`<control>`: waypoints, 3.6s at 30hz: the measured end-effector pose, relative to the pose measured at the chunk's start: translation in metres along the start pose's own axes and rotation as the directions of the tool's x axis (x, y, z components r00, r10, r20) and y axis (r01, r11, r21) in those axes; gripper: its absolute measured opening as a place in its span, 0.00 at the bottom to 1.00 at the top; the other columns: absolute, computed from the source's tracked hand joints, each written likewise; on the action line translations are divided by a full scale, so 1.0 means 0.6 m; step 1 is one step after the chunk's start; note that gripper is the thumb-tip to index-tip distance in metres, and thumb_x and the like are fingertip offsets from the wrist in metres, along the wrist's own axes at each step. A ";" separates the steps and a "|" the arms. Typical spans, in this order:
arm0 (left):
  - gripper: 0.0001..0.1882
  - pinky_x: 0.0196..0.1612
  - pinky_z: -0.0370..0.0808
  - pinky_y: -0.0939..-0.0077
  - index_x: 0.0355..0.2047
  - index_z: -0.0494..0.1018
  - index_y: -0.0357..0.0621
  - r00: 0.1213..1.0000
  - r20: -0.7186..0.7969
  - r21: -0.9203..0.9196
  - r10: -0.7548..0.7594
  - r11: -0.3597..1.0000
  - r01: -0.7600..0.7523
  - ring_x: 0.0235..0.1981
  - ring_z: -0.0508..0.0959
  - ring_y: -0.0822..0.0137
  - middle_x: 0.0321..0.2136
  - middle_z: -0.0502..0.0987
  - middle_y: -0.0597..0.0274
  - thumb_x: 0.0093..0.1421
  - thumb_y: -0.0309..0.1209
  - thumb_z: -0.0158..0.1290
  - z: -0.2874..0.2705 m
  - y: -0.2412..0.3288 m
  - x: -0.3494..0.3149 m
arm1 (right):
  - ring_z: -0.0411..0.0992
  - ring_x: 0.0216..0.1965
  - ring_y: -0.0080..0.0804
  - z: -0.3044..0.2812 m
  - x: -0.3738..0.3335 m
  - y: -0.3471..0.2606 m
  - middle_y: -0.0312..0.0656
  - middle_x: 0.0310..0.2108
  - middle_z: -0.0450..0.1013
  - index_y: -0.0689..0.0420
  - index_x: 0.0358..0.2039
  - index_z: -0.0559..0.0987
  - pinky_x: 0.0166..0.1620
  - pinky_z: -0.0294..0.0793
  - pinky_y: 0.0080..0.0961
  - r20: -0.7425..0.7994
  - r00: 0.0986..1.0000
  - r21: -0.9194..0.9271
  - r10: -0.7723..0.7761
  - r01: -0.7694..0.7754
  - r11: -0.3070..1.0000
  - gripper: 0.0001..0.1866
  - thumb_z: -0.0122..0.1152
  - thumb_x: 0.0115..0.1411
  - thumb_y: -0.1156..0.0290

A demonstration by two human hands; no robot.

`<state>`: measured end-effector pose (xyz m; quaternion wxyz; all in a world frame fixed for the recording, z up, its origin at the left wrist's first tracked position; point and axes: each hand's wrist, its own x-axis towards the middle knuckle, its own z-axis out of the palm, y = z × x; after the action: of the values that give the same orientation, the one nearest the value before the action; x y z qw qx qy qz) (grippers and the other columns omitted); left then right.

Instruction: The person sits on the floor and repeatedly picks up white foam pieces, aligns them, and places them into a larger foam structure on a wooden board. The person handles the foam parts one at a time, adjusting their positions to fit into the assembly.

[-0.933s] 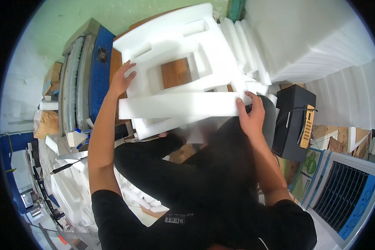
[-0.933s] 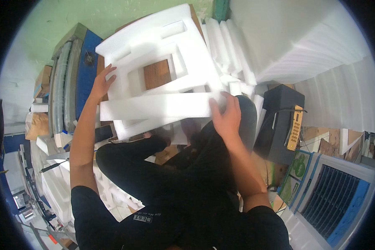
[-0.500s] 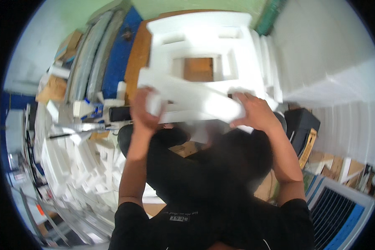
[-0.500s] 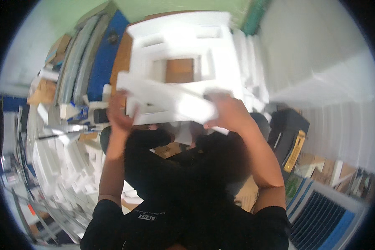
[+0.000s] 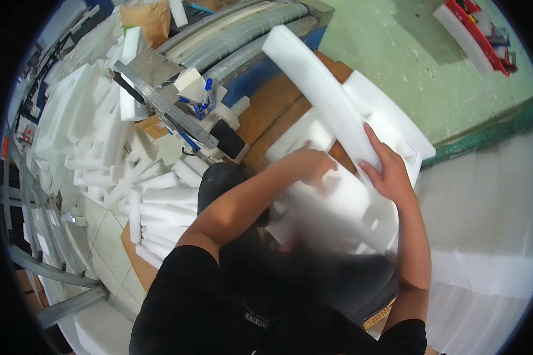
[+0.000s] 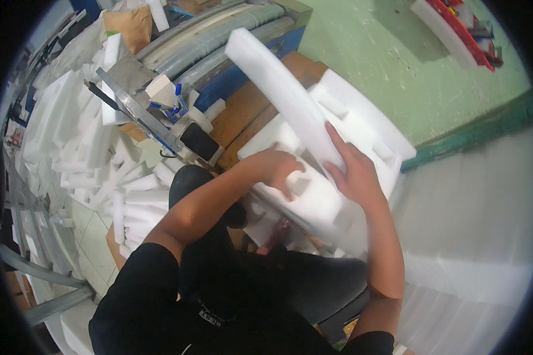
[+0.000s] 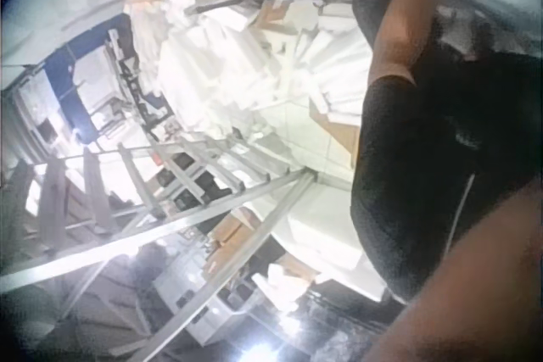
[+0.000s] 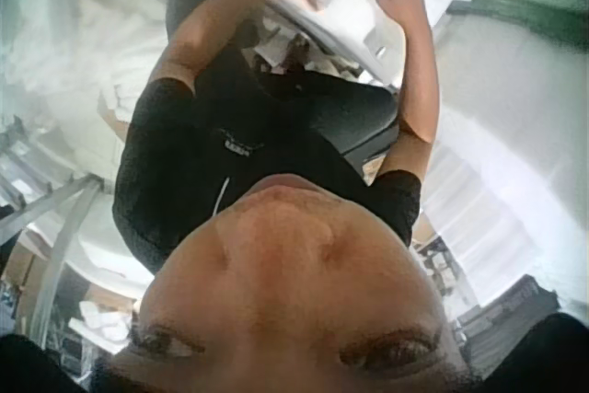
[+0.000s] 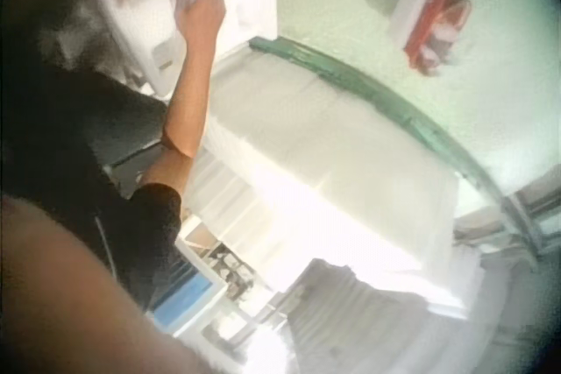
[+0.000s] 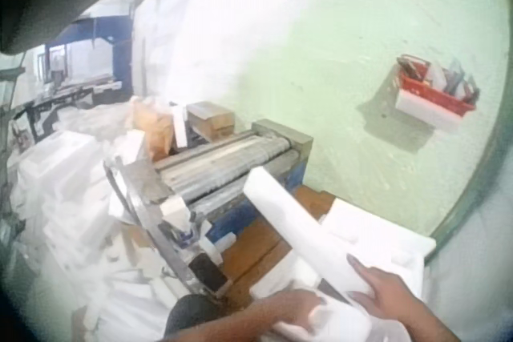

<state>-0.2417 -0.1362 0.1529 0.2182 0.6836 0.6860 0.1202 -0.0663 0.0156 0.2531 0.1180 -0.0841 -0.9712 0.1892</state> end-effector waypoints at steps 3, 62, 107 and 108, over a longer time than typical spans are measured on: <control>0.26 0.61 0.68 0.48 0.45 0.78 0.45 0.995 -0.100 -0.158 0.011 0.987 -0.027 0.51 0.79 0.49 0.44 0.81 0.53 0.56 0.51 0.66 -0.008 -0.025 0.045 | 0.77 0.39 0.56 0.042 0.124 0.021 0.52 0.37 0.76 0.33 0.76 0.57 0.45 0.75 0.46 0.013 0.997 -0.046 -0.073 0.074 0.996 0.47 0.67 0.59 0.70; 0.11 0.48 0.76 0.52 0.42 0.80 0.47 0.902 -0.422 -0.517 -0.089 0.841 -0.158 0.44 0.80 0.49 0.38 0.80 0.54 0.62 0.35 0.55 -0.004 -0.184 0.023 | 0.76 0.53 0.35 0.251 0.829 -0.111 0.46 0.61 0.73 0.58 0.73 0.62 0.57 0.75 0.33 -0.115 0.990 0.824 0.084 0.048 0.564 0.38 0.64 0.68 0.60; 0.41 0.66 0.68 0.50 0.68 0.67 0.48 0.868 -0.403 -0.527 -0.290 0.849 0.040 0.63 0.73 0.48 0.64 0.72 0.46 0.56 0.46 0.66 -0.066 -0.206 -0.077 | 0.73 0.60 0.44 -0.035 -0.284 -0.009 0.54 0.61 0.73 0.64 0.67 0.69 0.64 0.68 0.36 0.029 0.910 0.059 0.413 -0.414 0.908 0.32 0.65 0.62 0.75; 0.43 0.65 0.68 0.50 0.68 0.67 0.48 0.890 -0.291 -0.547 -0.350 0.824 0.145 0.63 0.73 0.47 0.64 0.72 0.46 0.54 0.45 0.67 -0.061 -0.199 -0.075 | 0.74 0.59 0.45 -0.032 -0.293 -0.011 0.55 0.60 0.74 0.64 0.66 0.70 0.64 0.69 0.37 0.052 0.915 0.005 0.400 -0.401 0.916 0.32 0.65 0.62 0.75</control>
<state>-0.3657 -0.1800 0.1355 0.2688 0.4676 0.7423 0.3976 0.1067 -0.0201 0.2384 0.0530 -0.2755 -0.9346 0.2189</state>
